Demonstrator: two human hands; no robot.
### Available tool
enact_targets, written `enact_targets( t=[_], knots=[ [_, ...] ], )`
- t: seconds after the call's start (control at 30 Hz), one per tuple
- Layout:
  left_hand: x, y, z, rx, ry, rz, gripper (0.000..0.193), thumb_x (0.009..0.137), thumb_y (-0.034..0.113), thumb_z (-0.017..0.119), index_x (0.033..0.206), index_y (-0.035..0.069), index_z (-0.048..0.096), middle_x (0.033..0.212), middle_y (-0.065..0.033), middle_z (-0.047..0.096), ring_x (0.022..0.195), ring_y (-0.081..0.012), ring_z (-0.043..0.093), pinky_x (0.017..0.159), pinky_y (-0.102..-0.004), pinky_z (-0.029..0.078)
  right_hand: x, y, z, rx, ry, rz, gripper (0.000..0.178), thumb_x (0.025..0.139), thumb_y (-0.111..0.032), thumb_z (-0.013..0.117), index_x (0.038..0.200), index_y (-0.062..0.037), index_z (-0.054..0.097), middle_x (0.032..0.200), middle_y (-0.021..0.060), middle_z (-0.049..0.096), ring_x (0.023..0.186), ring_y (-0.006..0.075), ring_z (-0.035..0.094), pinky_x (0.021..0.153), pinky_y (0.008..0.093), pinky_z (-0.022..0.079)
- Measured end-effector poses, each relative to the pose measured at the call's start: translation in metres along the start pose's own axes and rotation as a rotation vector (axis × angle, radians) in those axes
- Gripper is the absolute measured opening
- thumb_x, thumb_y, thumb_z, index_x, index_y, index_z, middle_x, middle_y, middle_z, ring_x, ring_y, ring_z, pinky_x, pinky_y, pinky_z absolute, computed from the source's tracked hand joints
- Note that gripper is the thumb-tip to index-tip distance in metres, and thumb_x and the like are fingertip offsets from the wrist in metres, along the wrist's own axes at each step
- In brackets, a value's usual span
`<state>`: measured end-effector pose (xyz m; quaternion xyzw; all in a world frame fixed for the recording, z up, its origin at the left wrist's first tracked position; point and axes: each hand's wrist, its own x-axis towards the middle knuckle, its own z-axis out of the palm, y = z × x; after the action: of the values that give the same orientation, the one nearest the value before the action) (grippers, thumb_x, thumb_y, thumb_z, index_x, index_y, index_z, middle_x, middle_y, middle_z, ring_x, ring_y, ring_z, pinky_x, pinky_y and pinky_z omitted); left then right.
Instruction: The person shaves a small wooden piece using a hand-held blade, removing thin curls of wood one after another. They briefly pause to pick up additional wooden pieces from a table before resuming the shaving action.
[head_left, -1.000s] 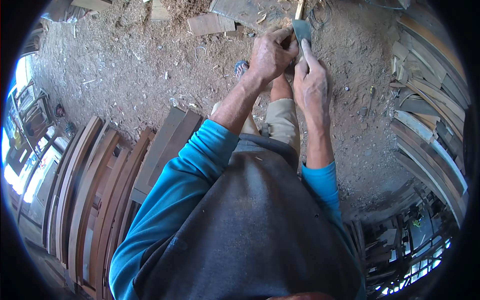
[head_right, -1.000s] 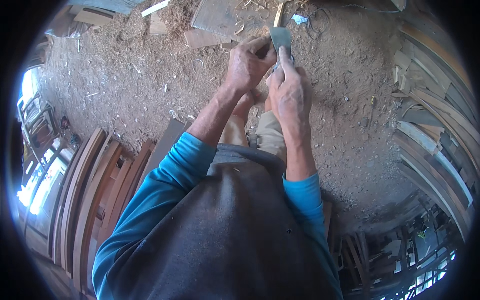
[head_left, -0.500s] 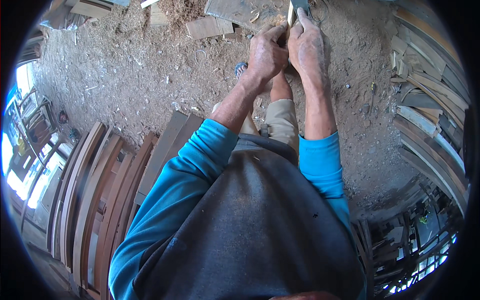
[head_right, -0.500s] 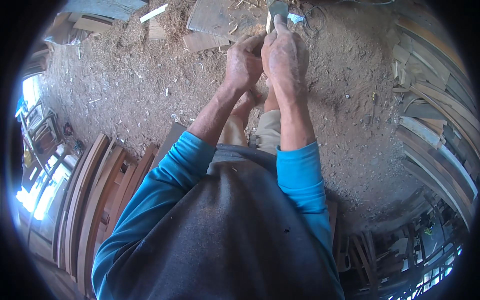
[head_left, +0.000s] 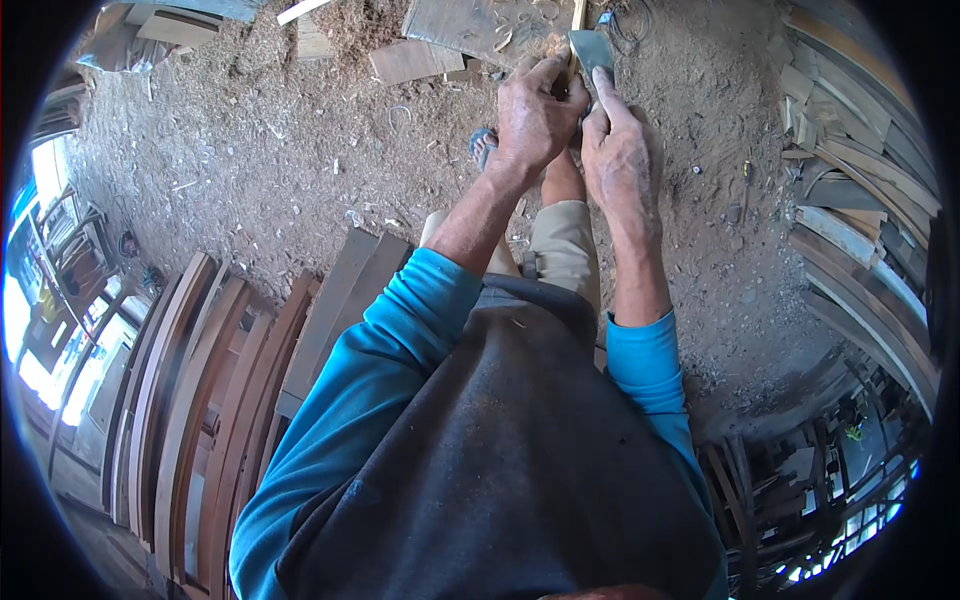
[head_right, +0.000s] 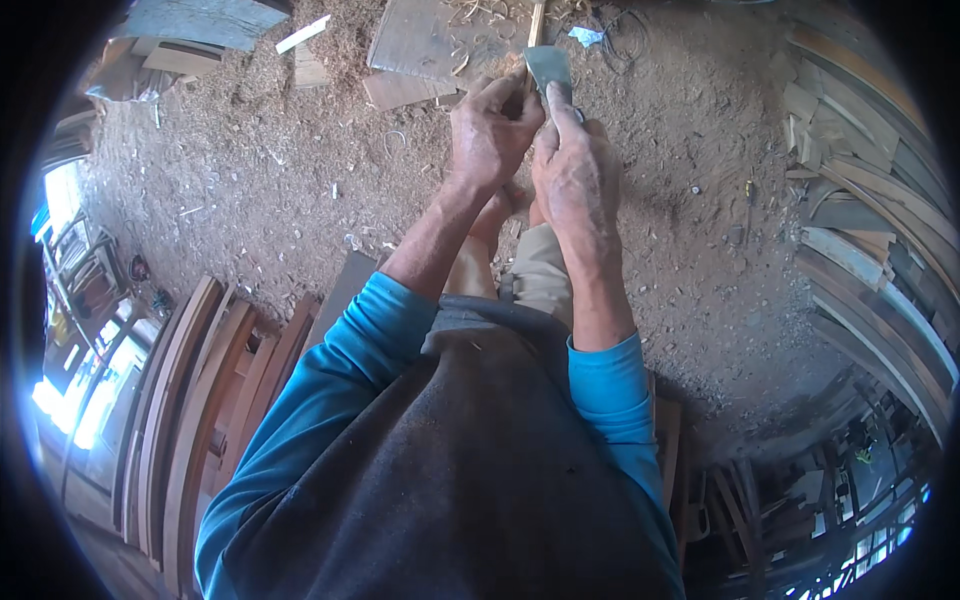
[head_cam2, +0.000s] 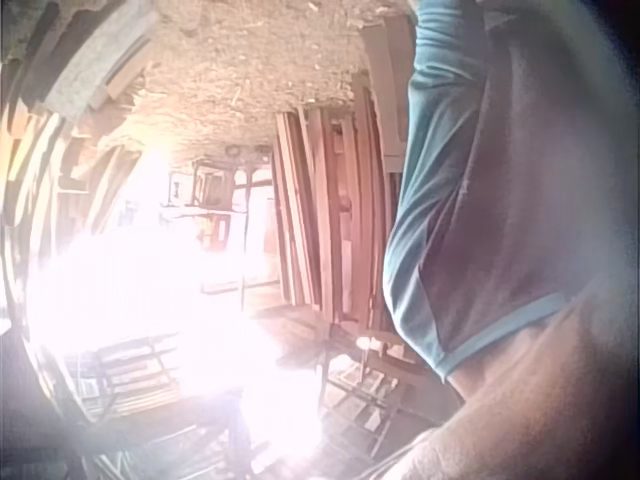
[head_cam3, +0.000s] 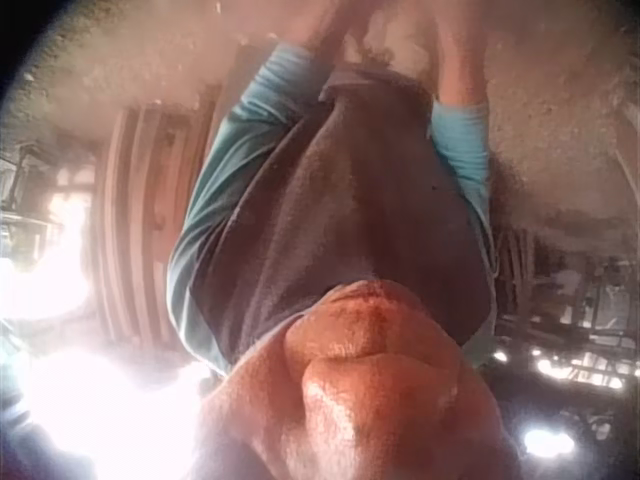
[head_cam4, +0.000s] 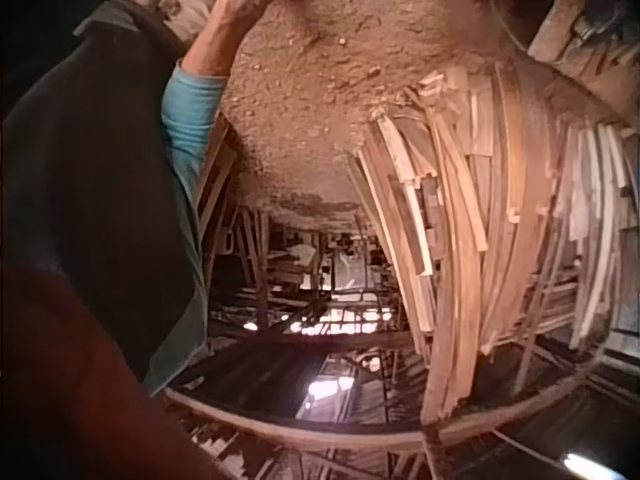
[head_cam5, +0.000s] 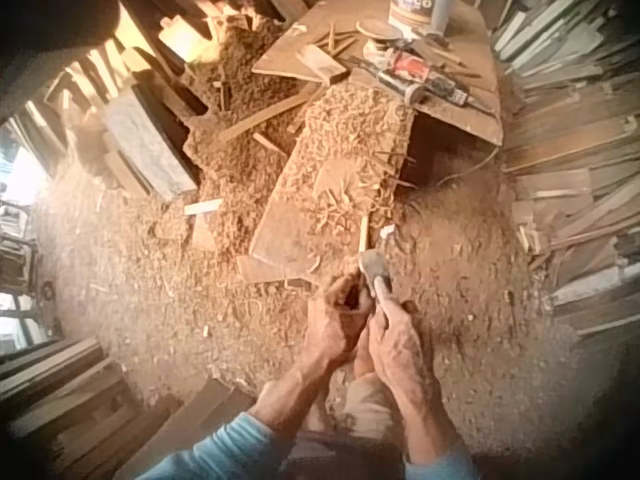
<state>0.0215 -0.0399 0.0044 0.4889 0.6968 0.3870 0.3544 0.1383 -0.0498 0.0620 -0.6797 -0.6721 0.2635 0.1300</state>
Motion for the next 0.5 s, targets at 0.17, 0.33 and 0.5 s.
enact_targets(
  t=[0.17, 0.33, 0.5],
  knots=[
    [-0.001, 0.003, 0.001, -0.056, 0.020, -0.025, 0.029, 0.086, 0.012, 0.074, 0.114, 0.004, 0.076, 0.090, -0.0187, 0.070, 0.079, -0.0333, 0.072, 0.073, -0.0413, 0.058, 0.004, -0.008, 0.002, -0.150, -0.022, -0.004, 0.047, 0.102, -0.022, 0.057, 0.149, -0.0148, 0.056, 0.090, 0.0254, 0.069, 0.080, 0.0399, 0.074, 0.067, 0.0490, 0.061],
    [0.001, 0.005, -0.002, -0.045, 0.027, 0.035, 0.030, 0.087, 0.011, 0.074, 0.116, 0.003, 0.075, 0.090, -0.0193, 0.070, 0.080, -0.0332, 0.072, 0.073, -0.0408, 0.058, 0.052, -0.026, 0.000, -0.035, -0.101, 0.153, 0.044, 0.103, -0.022, 0.053, 0.144, -0.0115, 0.063, 0.104, 0.0289, 0.072, 0.093, 0.0393, 0.074, 0.079, 0.0496, 0.058],
    [0.005, 0.005, 0.001, -0.120, 0.002, -0.044, 0.030, 0.090, 0.012, 0.072, 0.118, 0.002, 0.074, 0.092, -0.0200, 0.071, 0.078, -0.0359, 0.071, 0.074, -0.0423, 0.058, 0.046, 0.003, 0.002, 0.186, 0.050, -0.010, 0.041, 0.102, -0.020, 0.054, 0.140, -0.0075, 0.065, 0.111, 0.0260, 0.073, 0.095, 0.0392, 0.074, 0.086, 0.0444, 0.058]
  ],
)
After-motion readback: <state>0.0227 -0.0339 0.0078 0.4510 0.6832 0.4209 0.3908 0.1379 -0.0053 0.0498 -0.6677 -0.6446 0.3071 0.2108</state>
